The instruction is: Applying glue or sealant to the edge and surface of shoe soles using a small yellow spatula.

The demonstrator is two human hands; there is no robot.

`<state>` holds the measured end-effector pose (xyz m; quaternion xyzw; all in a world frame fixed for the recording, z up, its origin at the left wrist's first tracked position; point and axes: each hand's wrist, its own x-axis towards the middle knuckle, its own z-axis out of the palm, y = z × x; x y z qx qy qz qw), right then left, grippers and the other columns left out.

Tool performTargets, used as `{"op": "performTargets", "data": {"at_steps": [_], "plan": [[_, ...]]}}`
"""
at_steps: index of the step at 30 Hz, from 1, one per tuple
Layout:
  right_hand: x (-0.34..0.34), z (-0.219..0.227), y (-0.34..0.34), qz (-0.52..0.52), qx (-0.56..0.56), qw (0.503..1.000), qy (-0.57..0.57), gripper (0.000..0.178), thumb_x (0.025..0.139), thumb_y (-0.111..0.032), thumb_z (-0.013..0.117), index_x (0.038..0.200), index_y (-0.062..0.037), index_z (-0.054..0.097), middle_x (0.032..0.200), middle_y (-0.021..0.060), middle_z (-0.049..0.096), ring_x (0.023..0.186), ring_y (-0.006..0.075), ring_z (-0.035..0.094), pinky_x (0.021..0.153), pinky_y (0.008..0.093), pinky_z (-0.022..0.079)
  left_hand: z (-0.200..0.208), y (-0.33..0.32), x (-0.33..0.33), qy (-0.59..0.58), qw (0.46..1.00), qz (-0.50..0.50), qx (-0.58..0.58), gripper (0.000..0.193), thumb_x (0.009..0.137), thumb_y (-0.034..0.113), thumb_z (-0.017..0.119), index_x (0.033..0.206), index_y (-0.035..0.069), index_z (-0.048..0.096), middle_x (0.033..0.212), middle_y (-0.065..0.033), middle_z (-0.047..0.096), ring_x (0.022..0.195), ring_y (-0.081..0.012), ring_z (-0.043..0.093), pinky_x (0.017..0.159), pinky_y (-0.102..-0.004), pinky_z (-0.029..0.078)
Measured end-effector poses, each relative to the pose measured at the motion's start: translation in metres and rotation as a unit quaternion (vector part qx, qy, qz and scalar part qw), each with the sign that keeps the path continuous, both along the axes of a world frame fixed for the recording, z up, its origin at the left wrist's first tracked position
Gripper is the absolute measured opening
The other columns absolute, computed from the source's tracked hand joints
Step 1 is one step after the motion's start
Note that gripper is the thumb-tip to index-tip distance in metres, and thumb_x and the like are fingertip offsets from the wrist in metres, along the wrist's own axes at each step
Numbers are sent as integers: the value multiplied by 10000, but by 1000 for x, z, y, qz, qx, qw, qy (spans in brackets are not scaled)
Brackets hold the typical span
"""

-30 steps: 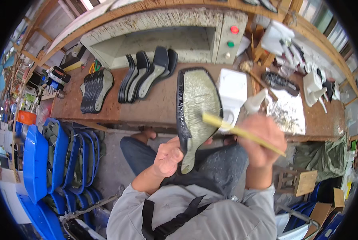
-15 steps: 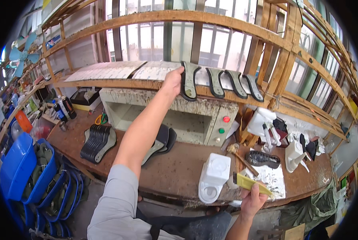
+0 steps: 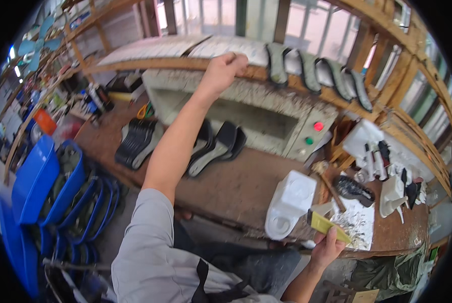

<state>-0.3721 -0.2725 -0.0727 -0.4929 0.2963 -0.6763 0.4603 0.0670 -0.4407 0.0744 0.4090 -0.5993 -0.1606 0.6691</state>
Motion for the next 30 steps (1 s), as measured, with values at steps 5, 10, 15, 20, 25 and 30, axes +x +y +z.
{"op": "performTargets", "data": {"at_steps": [5, 10, 15, 20, 25, 30], "plan": [[21, -16, 9, 25, 92, 994, 49, 143, 920, -77, 597, 952, 58, 632, 773, 115, 652, 528, 124, 547, 495, 236, 432, -116, 98, 9, -370, 836, 69, 400, 310, 759, 276, 740, 846, -18, 691, 704, -193, 653, 709, -280, 651, 680, -385, 506], [39, -25, 19, 33, 143, 984, 97, 139, 896, -64, 641, 945, 66, 629, 745, 109, 647, 542, 125, 578, 513, 246, 488, -179, 109, 5, -427, 756, 203, 452, 497, 715, 343, 784, 957, -76, 669, 1012, -233, 659, 986, -378, 620, 843, -442, 490], [31, -39, 22, 4, 201, 964, 175, 124, 901, -69, 645, 957, 42, 648, 684, 51, 621, 556, 87, 556, 532, 220, 469, -181, 93, 2, -475, 707, 195, 487, 484, 697, 357, 785, 972, -30, 694, 1026, -233, 670, 1005, -356, 643, 873, -419, 521], [25, -54, 23, -8, 189, 957, 221, 129, 897, -83, 659, 945, 36, 673, 694, 34, 619, 572, 71, 562, 520, 218, 470, -186, 100, -10, -493, 717, 230, 435, 542, 700, 289, 794, 1057, -61, 586, 1048, -260, 642, 1049, -392, 600, 899, -437, 480], [25, -55, 22, -31, 87, 933, 349, 103, 863, -55, 678, 925, 25, 697, 763, 75, 653, 614, 107, 608, 542, 239, 473, -182, 99, -13, -464, 722, 216, 466, 588, 728, 270, 772, 1139, -80, 540, 1092, -267, 634, 1057, -389, 605, 898, -426, 482], [23, -61, 20, -37, 36, 915, 400, 111, 828, -28, 695, 930, 18, 698, 809, 113, 673, 674, 162, 634, 613, 272, 489, -169, 127, -23, -296, 838, 252, 383, 703, 725, 308, 758, 1236, -86, 477, 1061, -227, 647, 974, -314, 637, 864, -364, 487]]}}
